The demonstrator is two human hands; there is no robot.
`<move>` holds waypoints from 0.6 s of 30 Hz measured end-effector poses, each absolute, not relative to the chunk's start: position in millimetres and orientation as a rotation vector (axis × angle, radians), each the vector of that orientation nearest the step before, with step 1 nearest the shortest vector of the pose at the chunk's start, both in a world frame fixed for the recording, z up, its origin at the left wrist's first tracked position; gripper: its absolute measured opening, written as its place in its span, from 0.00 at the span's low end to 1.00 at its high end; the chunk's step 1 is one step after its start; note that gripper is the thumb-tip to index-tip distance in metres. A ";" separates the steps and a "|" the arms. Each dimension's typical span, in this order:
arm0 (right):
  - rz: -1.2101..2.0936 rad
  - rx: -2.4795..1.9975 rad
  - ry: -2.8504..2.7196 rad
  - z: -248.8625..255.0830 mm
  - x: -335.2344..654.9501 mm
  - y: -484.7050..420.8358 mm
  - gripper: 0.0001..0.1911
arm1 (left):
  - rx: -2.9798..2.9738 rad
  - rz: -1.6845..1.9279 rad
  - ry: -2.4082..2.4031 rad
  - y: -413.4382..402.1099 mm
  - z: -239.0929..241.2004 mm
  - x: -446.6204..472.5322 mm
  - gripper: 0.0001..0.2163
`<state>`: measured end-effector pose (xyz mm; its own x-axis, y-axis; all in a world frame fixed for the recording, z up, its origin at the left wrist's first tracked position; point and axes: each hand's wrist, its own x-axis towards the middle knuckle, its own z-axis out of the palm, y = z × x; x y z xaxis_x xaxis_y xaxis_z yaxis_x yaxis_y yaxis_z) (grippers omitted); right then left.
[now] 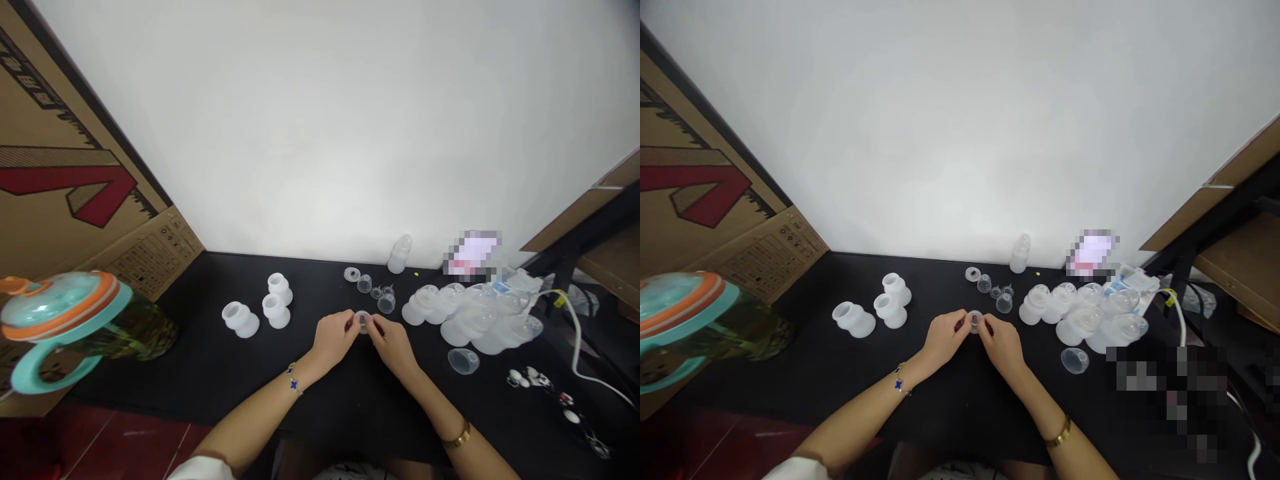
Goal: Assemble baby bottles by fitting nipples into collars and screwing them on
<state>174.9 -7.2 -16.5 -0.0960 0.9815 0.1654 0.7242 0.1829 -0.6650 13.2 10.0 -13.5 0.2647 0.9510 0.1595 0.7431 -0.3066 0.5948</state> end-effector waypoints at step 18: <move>0.651 -1.611 -1.866 -15.9 174.7 -7.1 0.18 | 2.149 0.747 1.496 9.5 -15.5 13.4 0.12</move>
